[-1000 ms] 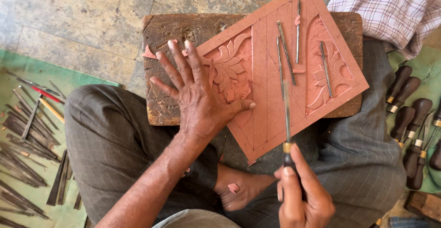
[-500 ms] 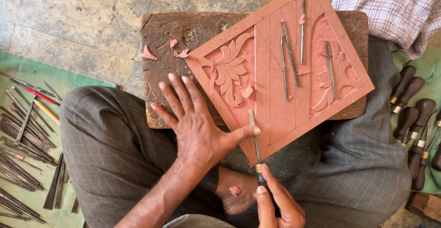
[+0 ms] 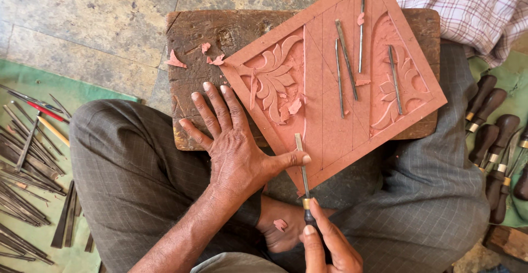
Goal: The person carves a decorative floral pattern into a flat wood piece using a chisel. They hold the wood with one hand while using the tool to remove small shavings along pre-drawn lines.
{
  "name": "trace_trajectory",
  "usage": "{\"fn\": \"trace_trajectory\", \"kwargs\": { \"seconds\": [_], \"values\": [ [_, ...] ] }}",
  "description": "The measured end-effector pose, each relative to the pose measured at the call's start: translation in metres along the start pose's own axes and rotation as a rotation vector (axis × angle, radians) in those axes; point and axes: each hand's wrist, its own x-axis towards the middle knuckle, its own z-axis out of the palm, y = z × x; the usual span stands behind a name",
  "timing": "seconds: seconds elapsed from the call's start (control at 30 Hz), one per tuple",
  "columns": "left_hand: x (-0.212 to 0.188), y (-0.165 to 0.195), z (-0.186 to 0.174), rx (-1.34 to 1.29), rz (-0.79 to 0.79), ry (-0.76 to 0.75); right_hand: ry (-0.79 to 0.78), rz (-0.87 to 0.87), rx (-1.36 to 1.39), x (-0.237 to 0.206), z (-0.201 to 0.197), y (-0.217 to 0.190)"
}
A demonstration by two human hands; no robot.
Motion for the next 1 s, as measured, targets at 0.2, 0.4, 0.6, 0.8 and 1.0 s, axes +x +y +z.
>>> {"fn": "trace_trajectory", "kwargs": {
  "seconds": [0.2,0.4,0.6,0.8,1.0],
  "values": [
    [0.0,0.0,0.002,0.011,-0.013,0.008,0.021,0.01,0.017,0.001,0.005,-0.004],
    [0.0,-0.001,0.004,0.027,-0.019,-0.004,0.028,0.008,0.057,0.004,0.008,-0.017],
    [-0.001,0.001,0.007,0.044,-0.016,0.038,0.001,0.014,0.038,0.014,0.009,-0.028],
    [-0.002,0.001,0.007,0.056,-0.004,0.069,-0.009,-0.069,0.036,0.021,0.007,-0.027],
    [-0.001,0.0,0.005,-0.018,0.001,0.03,0.029,0.071,0.02,0.006,0.003,-0.027]
  ]
}}
